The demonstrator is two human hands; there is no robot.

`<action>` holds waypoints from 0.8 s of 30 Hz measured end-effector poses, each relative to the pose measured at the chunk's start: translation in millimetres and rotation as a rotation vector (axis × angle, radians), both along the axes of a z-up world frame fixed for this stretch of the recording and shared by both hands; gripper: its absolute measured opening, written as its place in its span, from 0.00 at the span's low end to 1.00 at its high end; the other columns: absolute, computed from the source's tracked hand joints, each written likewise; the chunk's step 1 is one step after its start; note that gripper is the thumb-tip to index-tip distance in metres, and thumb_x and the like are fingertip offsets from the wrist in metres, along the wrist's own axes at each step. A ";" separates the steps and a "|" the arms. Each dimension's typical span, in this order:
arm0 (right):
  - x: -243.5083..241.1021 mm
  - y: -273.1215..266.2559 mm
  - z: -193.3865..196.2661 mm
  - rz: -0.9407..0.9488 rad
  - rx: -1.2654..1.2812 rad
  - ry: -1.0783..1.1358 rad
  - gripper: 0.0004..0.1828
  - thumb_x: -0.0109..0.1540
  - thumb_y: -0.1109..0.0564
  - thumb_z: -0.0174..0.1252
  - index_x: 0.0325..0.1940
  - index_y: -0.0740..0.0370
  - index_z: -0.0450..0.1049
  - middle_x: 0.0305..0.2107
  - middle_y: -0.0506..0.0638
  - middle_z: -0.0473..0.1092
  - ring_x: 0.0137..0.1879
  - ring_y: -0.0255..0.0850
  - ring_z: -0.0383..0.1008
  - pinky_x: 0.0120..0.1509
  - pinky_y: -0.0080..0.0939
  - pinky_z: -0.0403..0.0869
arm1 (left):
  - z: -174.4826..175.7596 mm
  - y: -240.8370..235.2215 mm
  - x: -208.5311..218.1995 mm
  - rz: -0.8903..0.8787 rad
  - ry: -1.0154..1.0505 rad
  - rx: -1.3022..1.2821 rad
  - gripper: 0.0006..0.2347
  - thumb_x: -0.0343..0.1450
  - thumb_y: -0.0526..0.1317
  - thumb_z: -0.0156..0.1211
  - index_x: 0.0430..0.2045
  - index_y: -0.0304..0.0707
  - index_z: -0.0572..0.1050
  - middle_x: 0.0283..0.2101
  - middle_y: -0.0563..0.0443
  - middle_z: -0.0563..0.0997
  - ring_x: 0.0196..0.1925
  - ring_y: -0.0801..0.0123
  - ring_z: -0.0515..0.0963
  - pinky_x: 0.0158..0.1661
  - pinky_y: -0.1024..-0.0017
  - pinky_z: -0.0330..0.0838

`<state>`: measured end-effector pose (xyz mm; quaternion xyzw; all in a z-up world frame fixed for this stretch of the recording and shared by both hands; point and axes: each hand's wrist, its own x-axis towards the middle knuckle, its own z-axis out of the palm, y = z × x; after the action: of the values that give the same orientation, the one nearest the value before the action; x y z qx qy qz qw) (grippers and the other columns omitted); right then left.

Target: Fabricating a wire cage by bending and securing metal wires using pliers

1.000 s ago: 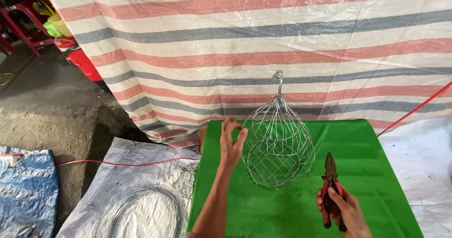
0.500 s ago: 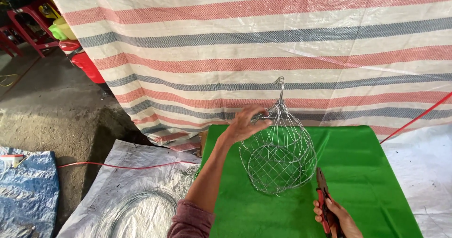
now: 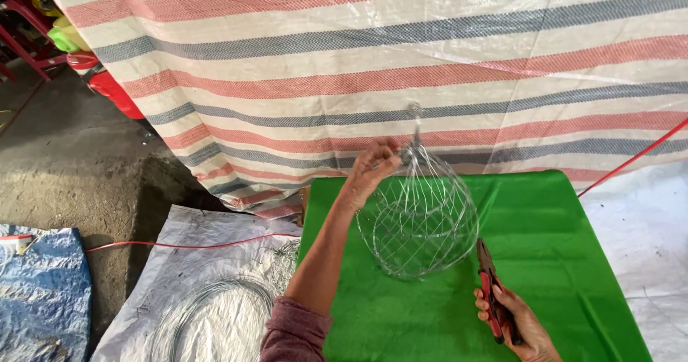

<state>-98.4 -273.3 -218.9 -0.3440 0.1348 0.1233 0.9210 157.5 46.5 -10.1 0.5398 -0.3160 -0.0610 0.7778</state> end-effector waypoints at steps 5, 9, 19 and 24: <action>-0.1 1.6 3.8 -0.005 -0.027 -0.024 0.23 0.67 0.58 0.51 0.66 0.69 0.67 0.41 0.63 0.71 0.38 0.43 0.69 0.36 0.42 0.73 | 30.0 10.7 -6.1 0.135 0.017 -0.155 0.03 0.68 0.44 0.70 0.25 0.53 0.82 0.52 0.59 0.79 0.54 0.69 0.75 0.59 0.54 0.69; 0.0 1.7 4.5 -0.006 -0.008 -0.036 0.22 0.68 0.58 0.51 0.65 0.70 0.67 0.42 0.63 0.71 0.38 0.43 0.70 0.37 0.41 0.74 | 44.3 10.9 -12.5 0.421 0.167 -0.110 0.09 0.62 0.51 0.72 0.26 0.52 0.81 0.32 0.63 0.80 0.40 0.71 0.75 0.54 0.54 0.66; -0.1 4.7 9.5 -0.017 -0.029 -0.011 0.21 0.68 0.58 0.51 0.64 0.70 0.68 0.41 0.63 0.72 0.38 0.43 0.71 0.37 0.42 0.74 | 70.2 -16.4 -83.7 0.733 0.069 0.210 0.13 0.71 0.46 0.47 0.21 0.40 0.74 0.62 0.49 0.69 0.59 0.58 0.66 0.58 0.56 0.59; 0.6 4.5 5.0 -0.034 -0.008 -0.013 0.22 0.67 0.58 0.52 0.64 0.71 0.68 0.40 0.63 0.73 0.37 0.43 0.72 0.36 0.41 0.76 | 38.7 -33.6 -92.4 0.919 0.068 0.206 0.10 0.72 0.48 0.53 0.31 0.45 0.77 0.59 0.54 0.70 0.58 0.64 0.64 0.54 0.59 0.60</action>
<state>-97.9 -268.7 -213.9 -0.3460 0.1352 0.1047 0.9225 65.1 13.0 28.6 0.6959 -0.0111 0.2409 0.6764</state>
